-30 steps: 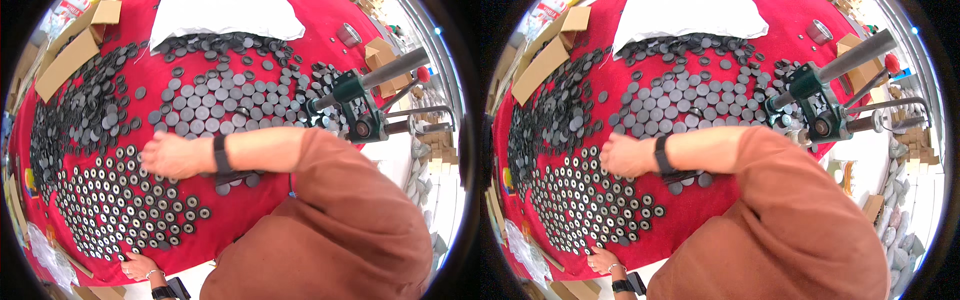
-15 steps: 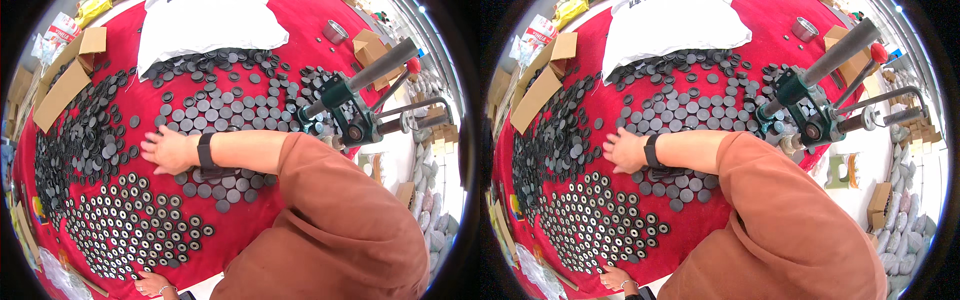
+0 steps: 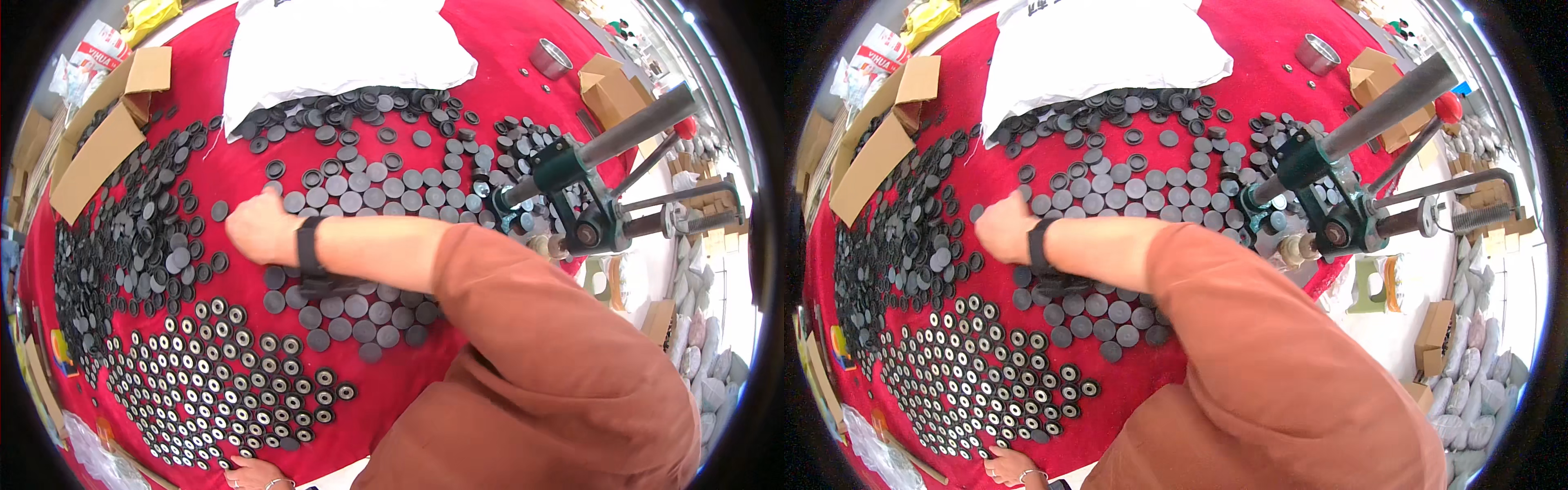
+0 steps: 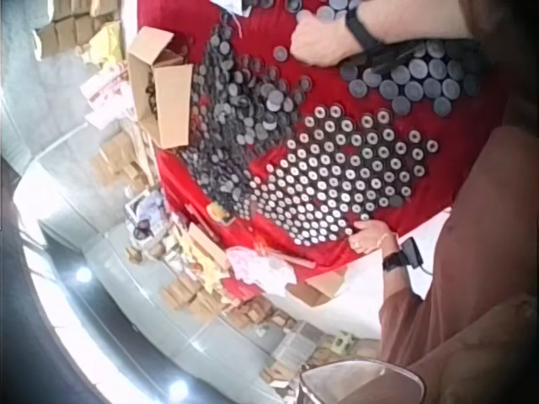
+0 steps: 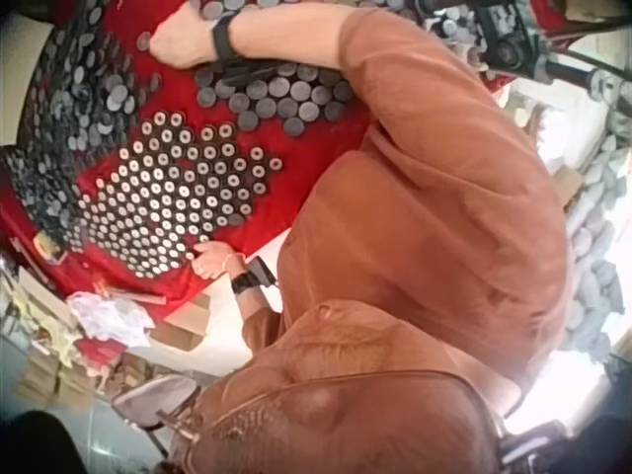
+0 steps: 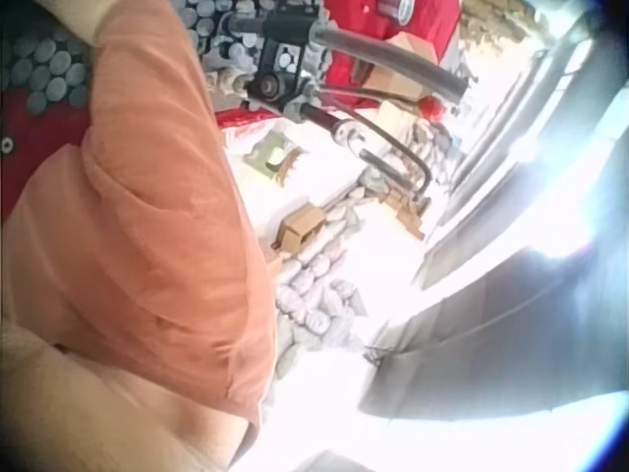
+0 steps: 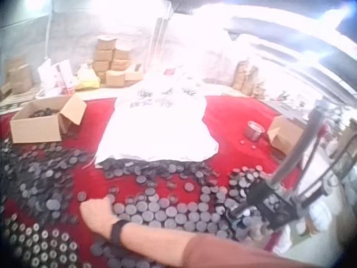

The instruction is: Assembling metal rings into black rubber components using a hand press and mallet.

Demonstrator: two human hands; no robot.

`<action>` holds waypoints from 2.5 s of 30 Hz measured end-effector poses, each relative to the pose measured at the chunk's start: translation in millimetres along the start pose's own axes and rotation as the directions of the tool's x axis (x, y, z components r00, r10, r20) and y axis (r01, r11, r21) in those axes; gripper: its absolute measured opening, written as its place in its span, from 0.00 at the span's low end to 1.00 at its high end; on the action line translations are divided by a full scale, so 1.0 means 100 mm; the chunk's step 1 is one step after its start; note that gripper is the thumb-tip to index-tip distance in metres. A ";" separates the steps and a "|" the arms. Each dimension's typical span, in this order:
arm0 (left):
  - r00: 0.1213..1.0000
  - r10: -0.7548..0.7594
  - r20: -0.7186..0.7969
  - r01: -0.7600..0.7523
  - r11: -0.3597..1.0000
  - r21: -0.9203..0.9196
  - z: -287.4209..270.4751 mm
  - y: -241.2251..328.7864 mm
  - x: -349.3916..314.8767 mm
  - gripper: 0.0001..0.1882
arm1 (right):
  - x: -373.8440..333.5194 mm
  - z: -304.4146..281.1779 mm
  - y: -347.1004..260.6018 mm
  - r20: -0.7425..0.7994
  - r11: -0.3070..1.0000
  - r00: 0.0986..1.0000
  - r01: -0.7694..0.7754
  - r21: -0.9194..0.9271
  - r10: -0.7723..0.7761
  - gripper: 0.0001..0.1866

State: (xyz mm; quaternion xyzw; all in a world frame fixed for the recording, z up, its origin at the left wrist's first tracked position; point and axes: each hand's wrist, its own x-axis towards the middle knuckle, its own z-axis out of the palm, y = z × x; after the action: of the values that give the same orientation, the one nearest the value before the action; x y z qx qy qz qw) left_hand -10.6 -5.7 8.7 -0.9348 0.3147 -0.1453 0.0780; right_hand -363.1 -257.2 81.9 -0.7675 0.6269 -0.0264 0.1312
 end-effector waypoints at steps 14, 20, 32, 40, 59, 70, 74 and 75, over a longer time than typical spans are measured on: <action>0.975 0.108 -0.193 -0.107 0.994 0.015 -0.02 -0.03 -0.03 0.26 | -0.63 -0.54 2.14 0.010 0.893 0.893 -0.449 0.000 0.449 0.24; 0.951 0.159 -0.265 -0.159 0.987 0.019 0.13 -0.10 0.01 0.28 | -0.61 -0.51 2.15 0.230 0.905 0.878 -0.425 -0.030 0.420 0.31; 0.936 0.167 -0.311 -0.159 0.986 0.052 0.04 -0.04 -0.04 0.24 | 0.22 -0.22 1.50 0.074 0.945 0.952 -0.304 0.124 0.296 0.21; 0.920 0.203 -0.335 -0.165 0.977 0.138 0.07 -0.09 -0.03 0.23 | 0.96 -0.13 0.68 0.152 0.978 0.977 -0.125 -0.164 0.151 0.16; 0.997 0.032 -0.076 -0.031 0.999 0.007 0.09 -0.12 0.00 0.24 | 0.82 0.09 0.16 -0.029 0.983 0.996 0.085 0.161 -0.081 0.18; 0.994 0.030 -0.102 -0.038 0.996 -0.075 0.20 -0.18 0.00 0.24 | 1.14 0.04 -0.14 -0.429 0.963 0.900 0.178 0.201 -0.077 0.09; 0.992 0.064 -0.111 -0.073 0.994 -0.076 0.25 -0.13 0.00 0.25 | 1.32 0.14 -0.11 -0.233 0.987 0.963 0.152 0.057 -0.135 0.14; 0.993 0.056 -0.103 -0.064 0.995 -0.071 0.23 -0.10 0.00 0.24 | 1.33 0.16 -0.09 -0.322 0.984 0.940 0.152 0.087 -0.117 0.15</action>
State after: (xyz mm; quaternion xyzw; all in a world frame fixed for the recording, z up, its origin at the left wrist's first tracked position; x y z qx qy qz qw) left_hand 2.5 3.9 -10.2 -0.9186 0.3514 -0.1780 0.0316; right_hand -322.9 -381.5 52.3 -0.7861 0.5832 -0.1923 0.0697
